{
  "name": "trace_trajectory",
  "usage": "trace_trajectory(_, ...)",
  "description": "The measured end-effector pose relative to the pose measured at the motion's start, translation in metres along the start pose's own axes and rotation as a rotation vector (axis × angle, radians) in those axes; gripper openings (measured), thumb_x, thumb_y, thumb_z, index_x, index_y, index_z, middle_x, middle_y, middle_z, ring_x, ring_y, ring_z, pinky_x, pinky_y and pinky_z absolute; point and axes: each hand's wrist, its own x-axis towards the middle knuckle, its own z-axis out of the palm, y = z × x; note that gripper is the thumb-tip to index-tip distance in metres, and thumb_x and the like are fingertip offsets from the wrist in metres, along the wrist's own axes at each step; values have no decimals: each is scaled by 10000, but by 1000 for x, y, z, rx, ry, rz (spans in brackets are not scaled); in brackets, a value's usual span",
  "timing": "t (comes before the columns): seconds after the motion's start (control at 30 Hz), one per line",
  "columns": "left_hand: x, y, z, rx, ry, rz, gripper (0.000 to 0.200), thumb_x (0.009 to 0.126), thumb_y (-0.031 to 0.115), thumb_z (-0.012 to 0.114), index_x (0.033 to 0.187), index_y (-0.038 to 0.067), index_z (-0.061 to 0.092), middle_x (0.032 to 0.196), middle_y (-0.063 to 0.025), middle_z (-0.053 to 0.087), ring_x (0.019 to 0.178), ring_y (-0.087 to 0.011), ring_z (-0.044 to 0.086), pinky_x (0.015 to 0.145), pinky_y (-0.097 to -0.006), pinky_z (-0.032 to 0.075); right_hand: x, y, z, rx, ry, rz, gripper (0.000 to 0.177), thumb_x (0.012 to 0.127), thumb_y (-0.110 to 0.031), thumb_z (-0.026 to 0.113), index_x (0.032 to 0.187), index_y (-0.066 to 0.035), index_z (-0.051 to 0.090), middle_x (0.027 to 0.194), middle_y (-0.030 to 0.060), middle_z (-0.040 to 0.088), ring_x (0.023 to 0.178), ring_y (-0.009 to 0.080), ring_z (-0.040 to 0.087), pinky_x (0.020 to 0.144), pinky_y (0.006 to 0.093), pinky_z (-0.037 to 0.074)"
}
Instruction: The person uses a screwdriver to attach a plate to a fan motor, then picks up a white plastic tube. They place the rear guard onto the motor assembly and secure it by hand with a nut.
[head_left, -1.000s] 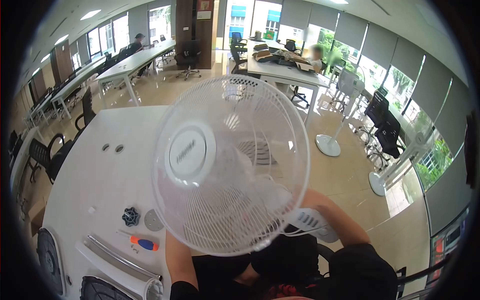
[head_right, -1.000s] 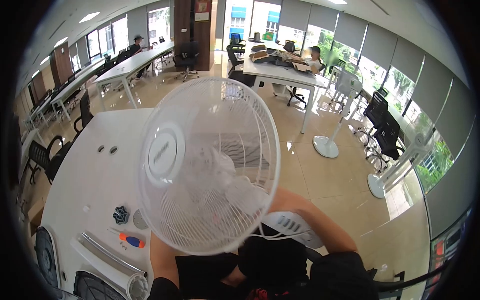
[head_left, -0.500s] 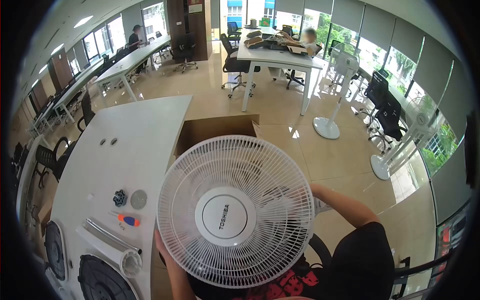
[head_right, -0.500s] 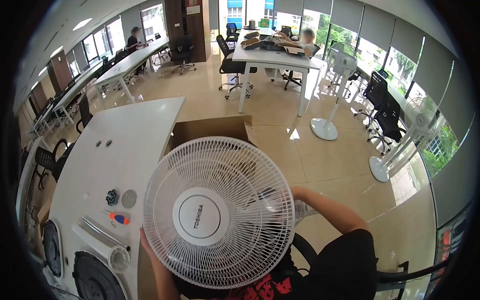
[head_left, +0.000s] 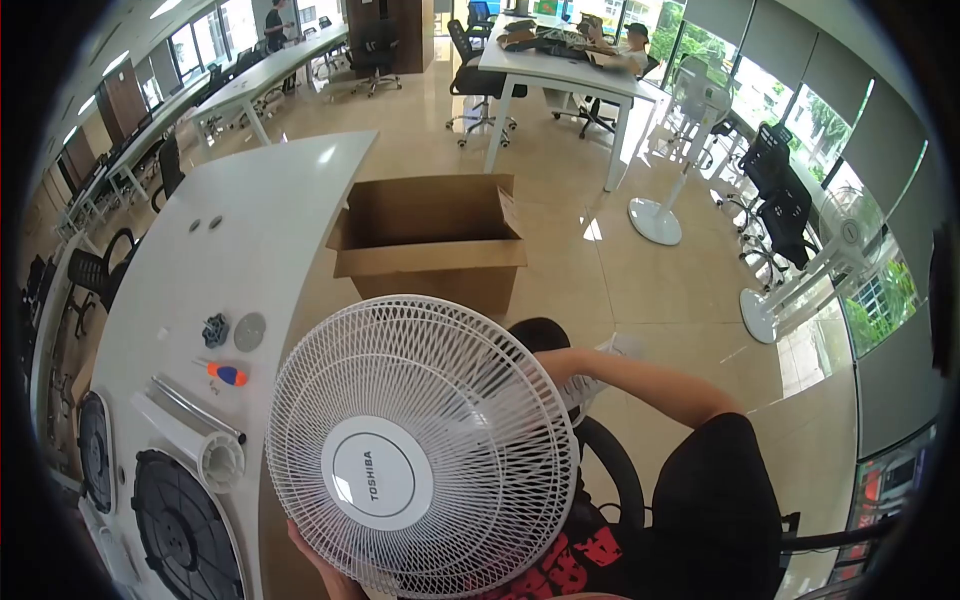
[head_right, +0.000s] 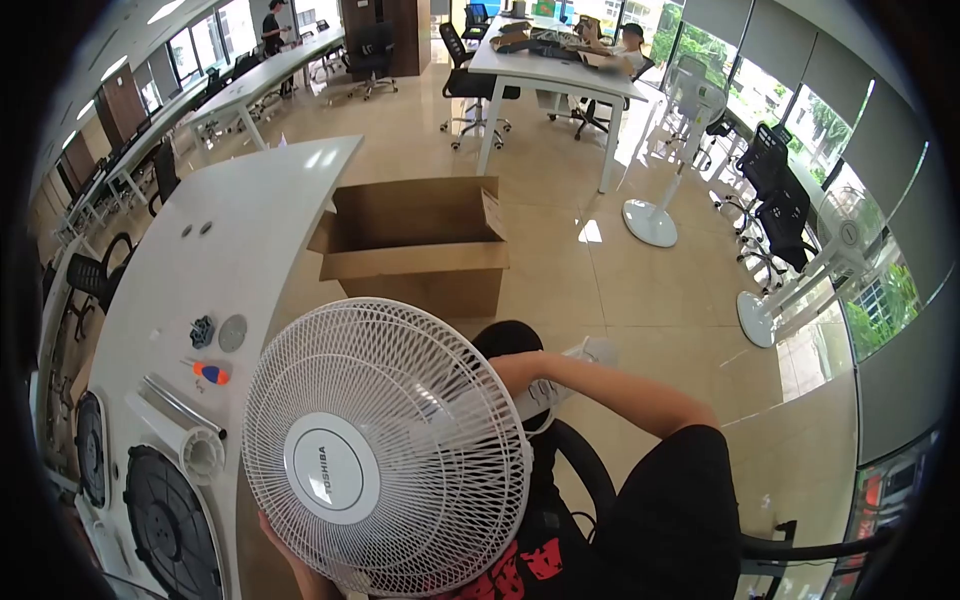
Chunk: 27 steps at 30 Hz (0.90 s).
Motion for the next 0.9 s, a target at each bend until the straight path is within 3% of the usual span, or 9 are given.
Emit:
trace_trajectory(0.17, -12, -4, -4, -37, 27, -19, 794, 981, 614, 467, 1547, 67, 362, 1512, -191, 447, 1342, -374, 510, 1088, -527, 484, -5, -6, 18, -75, 60, 62, 638, 832, -400, 833, 1303, -3, 666, 1255, 204, 696, 1137, 355, 669, 999, 424, 527)
trace_trajectory(0.3, -20, 1, 3, -34, 16, -14, 760, 986, 602, 471, 1527, 72, 397, 1490, -178, 472, 1319, -357, 530, 1075, -513, 491, -17, 10, 36, -186, 164, -311, 607, 821, -358, 859, 1269, 8, 679, 1252, 199, 681, 1163, 355, 636, 1028, 442, 504)
trace_trajectory(0.43, -26, 8, 11, -47, -60, -29, 698, 1005, 579, 451, 1486, 73, 462, 1453, -163, 525, 1290, -340, 555, 1067, -496, 500, -28, 16, 53, -67, 221, -271, 602, 821, -354, 857, 1273, 2, 676, 1270, 200, 661, 1188, 354, 615, 1047, 455, 486)
trace_trajectory(0.57, -63, 0, -23, 548, -6, 446, 602, 1021, 465, 519, 1470, 67, 474, 1474, -179, 518, 1283, -336, 568, 1071, -489, 505, -44, 13, 77, 185, 134, 0, 708, 833, -372, 844, 1420, -60, 601, 1464, 180, 575, 1372, 345, 521, 1189, 461, 379)
trace_trajectory(0.63, -60, 13, -7, 363, -12, 226, 530, 1006, 412, 584, 1387, 45, 559, 1371, -191, 597, 1219, -322, 620, 1035, -461, 539, -51, 27, 88, -44, 79, -79, 732, 839, -388, 836, 1458, -96, 577, 1500, 161, 553, 1419, 346, 475, 1219, 459, 335)
trace_trajectory(0.67, -49, 24, -20, -181, 33, -157, 500, 991, 400, 617, 1322, 25, 620, 1283, -190, 657, 1162, -309, 662, 997, -442, 569, -50, 29, 88, -15, 92, -45, 723, 842, -382, 832, 1456, -94, 579, 1498, 159, 555, 1415, 347, 477, 1217, 458, 336)
trace_trajectory(0.8, -66, 23, -19, -186, 57, -173, 495, 988, 407, 625, 1301, 23, 634, 1306, -212, 660, 1170, -330, 659, 1020, -488, 547, -66, -4, 72, 114, 125, 135, 687, 857, -361, 814, 1446, -88, 586, 1489, 153, 564, 1399, 353, 483, 1209, 452, 341)
trace_trajectory(0.83, -73, 27, -16, -189, 14, -163, 491, 988, 405, 629, 1304, 29, 625, 1320, -225, 650, 1178, -342, 655, 1018, -498, 546, -75, 42, 76, -55, 191, -37, 633, 861, -309, 806, 1415, -75, 608, 1437, 150, 604, 1344, 348, 529, 1176, 449, 381)
trace_trajectory(0.9, -82, 33, -5, -202, -51, -163, 483, 989, 403, 635, 1303, 38, 608, 1341, -248, 633, 1187, -363, 650, 1016, -519, 544, -76, -28, 48, 362, 407, 189, 453, 939, -184, 707, 1357, -24, 637, 1333, 117, 667, 1254, 253, 598, 1132, 396, 426)
